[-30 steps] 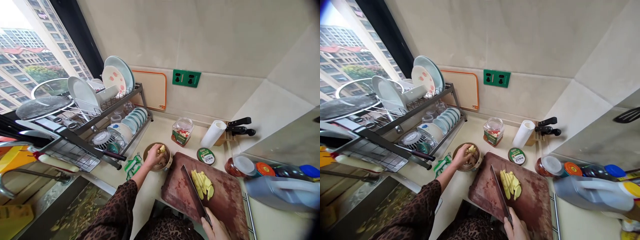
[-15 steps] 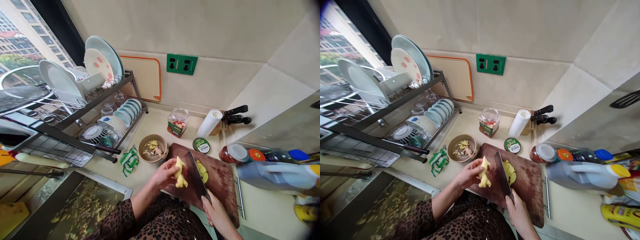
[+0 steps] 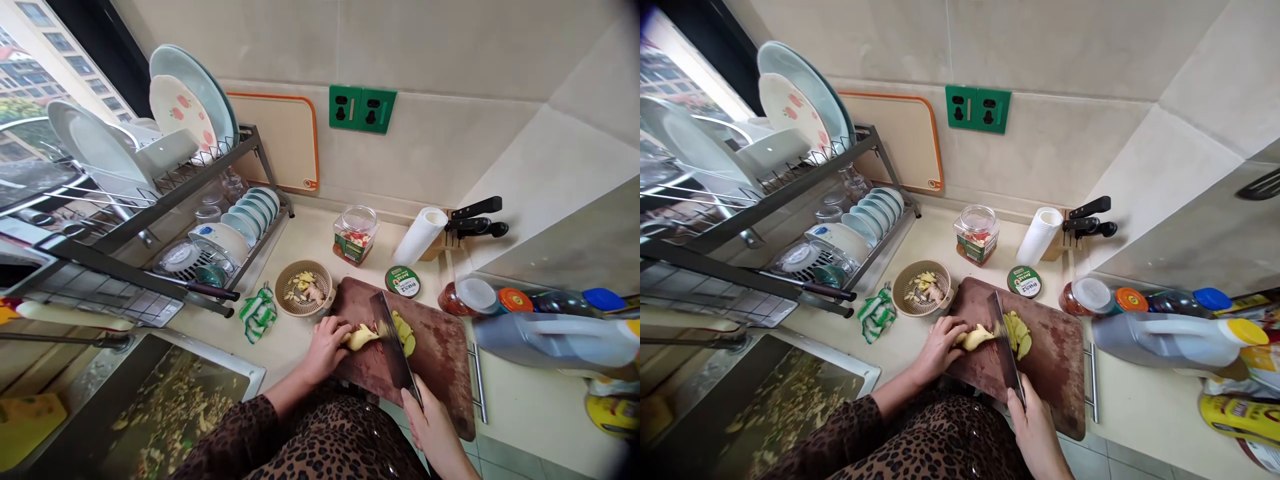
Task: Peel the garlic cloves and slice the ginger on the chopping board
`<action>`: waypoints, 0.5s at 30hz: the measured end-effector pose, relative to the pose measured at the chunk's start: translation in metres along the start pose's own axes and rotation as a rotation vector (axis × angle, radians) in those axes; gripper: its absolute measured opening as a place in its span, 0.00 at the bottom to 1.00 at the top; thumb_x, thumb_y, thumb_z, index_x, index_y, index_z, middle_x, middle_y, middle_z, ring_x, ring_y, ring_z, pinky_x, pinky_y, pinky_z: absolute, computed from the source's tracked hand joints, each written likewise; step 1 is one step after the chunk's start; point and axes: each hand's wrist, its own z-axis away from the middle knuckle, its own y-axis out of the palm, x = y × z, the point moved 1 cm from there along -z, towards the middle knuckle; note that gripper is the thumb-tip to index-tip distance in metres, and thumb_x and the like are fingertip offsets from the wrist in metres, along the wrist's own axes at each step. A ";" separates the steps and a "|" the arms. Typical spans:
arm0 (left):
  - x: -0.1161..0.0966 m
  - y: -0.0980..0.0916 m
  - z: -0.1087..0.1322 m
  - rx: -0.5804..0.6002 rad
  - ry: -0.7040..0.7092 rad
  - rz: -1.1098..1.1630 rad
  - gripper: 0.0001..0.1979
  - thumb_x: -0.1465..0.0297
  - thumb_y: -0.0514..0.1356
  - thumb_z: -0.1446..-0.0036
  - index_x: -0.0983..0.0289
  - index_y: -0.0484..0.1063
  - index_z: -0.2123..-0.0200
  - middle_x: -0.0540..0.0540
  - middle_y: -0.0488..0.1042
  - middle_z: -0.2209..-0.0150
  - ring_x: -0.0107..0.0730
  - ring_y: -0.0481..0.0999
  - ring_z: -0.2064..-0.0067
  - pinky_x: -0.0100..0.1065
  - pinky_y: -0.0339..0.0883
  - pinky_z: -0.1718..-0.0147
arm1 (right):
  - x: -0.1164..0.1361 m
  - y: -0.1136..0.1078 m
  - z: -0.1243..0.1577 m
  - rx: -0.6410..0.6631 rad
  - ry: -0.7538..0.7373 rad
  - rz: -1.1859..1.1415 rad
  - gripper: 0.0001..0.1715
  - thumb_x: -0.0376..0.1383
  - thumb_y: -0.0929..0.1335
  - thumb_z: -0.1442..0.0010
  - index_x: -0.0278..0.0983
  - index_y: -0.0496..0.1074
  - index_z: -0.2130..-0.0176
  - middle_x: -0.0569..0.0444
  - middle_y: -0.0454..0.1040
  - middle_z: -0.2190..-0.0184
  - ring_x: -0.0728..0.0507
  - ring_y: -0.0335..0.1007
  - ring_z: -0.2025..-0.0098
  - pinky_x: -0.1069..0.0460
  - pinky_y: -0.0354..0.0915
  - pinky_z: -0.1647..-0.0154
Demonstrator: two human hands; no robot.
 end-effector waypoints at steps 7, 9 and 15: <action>0.004 0.021 0.010 -0.148 -0.089 0.111 0.09 0.74 0.64 0.53 0.62 0.68 0.67 0.54 0.67 0.66 0.38 0.63 0.62 0.37 0.60 0.64 | -0.005 0.003 0.006 0.127 -0.226 0.188 0.27 0.46 0.57 0.39 0.35 0.68 0.49 0.44 0.77 0.59 0.41 0.75 0.57 0.54 0.68 0.58; 0.005 0.026 0.010 -0.173 -0.109 0.112 0.08 0.72 0.65 0.54 0.63 0.67 0.70 0.53 0.67 0.68 0.37 0.63 0.64 0.36 0.59 0.66 | -0.009 0.005 0.007 0.182 -0.236 0.232 0.28 0.44 0.55 0.38 0.34 0.67 0.47 0.44 0.78 0.60 0.41 0.76 0.60 0.54 0.69 0.61; 0.007 0.026 0.009 -0.177 -0.099 0.143 0.08 0.71 0.65 0.53 0.63 0.66 0.74 0.53 0.67 0.71 0.35 0.63 0.66 0.34 0.58 0.67 | -0.007 -0.006 0.010 0.205 -0.216 0.331 0.27 0.42 0.56 0.40 0.34 0.68 0.48 0.45 0.79 0.63 0.40 0.76 0.61 0.53 0.69 0.64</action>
